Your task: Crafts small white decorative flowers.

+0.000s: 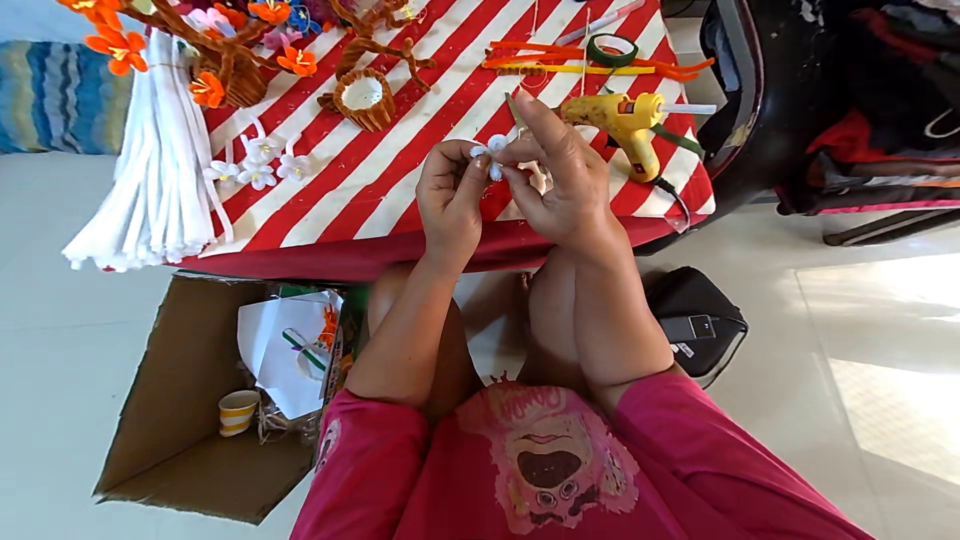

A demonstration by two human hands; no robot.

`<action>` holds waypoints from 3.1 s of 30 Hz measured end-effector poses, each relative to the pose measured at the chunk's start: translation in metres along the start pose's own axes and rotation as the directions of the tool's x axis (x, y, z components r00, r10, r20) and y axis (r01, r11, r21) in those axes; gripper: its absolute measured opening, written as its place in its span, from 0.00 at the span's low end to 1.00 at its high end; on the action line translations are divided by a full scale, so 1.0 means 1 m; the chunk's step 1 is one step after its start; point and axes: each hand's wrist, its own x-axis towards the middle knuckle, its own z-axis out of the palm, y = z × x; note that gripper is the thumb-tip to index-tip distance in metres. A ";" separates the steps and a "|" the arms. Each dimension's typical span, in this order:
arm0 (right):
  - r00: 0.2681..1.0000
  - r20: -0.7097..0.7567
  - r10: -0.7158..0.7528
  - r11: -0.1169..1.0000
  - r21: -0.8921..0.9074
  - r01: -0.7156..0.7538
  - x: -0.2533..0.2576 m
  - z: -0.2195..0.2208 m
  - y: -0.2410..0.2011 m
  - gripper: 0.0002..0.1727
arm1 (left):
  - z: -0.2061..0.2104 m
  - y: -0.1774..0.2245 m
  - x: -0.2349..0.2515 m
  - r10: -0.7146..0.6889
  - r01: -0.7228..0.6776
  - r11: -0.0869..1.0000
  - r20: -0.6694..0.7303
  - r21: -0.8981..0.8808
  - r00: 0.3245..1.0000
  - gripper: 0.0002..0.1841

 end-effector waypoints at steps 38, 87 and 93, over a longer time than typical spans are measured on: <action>0.996 -0.020 0.082 0.962 0.264 -0.074 0.001 -0.004 0.001 0.35 | -0.002 -0.006 0.003 0.021 -0.005 0.984 0.087 -0.177 0.996 0.13; 0.993 0.059 0.099 0.993 0.065 -0.103 0.001 -0.015 -0.010 0.15 | -0.002 -0.007 0.004 0.096 -0.078 0.963 0.062 -0.257 0.993 0.13; 0.991 0.054 0.121 0.982 0.143 -0.128 0.000 -0.019 -0.007 0.15 | -0.009 -0.006 0.008 0.241 -0.233 0.970 0.163 -0.072 0.957 0.11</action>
